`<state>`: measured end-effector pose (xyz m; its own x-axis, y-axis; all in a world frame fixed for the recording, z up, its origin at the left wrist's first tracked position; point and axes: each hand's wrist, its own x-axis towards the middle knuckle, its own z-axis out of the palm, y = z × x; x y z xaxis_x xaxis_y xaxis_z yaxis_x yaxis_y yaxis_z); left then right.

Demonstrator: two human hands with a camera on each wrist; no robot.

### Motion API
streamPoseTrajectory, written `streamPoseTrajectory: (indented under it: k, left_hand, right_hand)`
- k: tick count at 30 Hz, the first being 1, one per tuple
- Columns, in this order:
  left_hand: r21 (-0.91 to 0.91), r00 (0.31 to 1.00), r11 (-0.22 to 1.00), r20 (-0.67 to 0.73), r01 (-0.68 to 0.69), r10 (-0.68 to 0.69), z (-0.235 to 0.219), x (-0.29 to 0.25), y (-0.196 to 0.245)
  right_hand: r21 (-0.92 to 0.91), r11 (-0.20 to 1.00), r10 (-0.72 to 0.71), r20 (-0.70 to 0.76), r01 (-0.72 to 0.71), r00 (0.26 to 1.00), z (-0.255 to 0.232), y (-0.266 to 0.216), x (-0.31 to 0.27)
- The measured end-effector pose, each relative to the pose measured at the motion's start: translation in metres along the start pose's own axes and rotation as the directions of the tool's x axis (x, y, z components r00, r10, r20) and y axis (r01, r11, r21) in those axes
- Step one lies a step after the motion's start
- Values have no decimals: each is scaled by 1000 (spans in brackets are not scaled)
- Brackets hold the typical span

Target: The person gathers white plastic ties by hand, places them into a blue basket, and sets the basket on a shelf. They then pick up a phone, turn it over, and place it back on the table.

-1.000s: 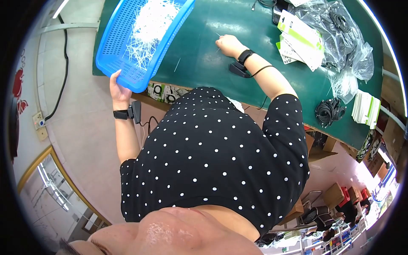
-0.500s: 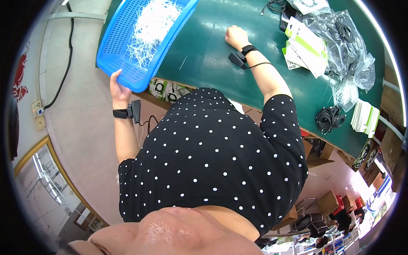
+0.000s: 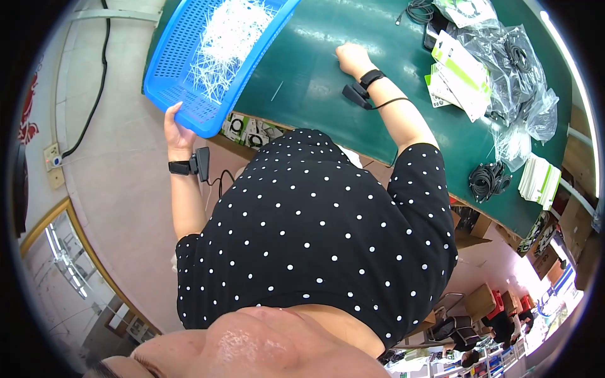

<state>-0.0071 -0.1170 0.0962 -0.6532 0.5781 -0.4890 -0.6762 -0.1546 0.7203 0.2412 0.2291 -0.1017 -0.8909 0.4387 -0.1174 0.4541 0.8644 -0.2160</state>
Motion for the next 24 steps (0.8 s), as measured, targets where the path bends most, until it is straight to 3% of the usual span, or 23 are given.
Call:
streamPoseTrajectory:
  k: [5, 9, 11, 12, 15, 18, 24]
  left_hand:
    - [-7, 1000, 1000, 19, 0, 0, 2, 5, -2]
    - [-23, 1000, 1000, 30, -7, 8, -2, 10, -1]
    - [-31, 1000, 1000, 27, -5, 6, -5, 11, -5]
    - [-31, 1000, 999, 16, -6, 6, -6, 11, -6]
    - [-30, 1000, 999, -9, -17, 17, -6, 14, -7]
    - [-32, 1000, 999, -17, -18, 18, -9, 14, -12]
    - [-56, 999, 998, -32, -30, 28, -11, 22, -19]
  right_hand:
    - [-1, 999, -33, -17, 33, 999, 0, -12, -2]
    - [183, 974, -137, 0, 135, 991, -7, -49, 3]
    - [331, 882, -309, -130, 335, 942, -8, -81, 8]
    - [334, 879, -315, -127, 339, 941, -2, -94, 12]
    - [325, 815, -459, -143, 479, 877, 17, -121, 22]
    - [148, 748, -632, -138, 647, 763, 28, -132, 26]
    - [49, 798, -599, -40, 600, 800, 42, -131, 19]
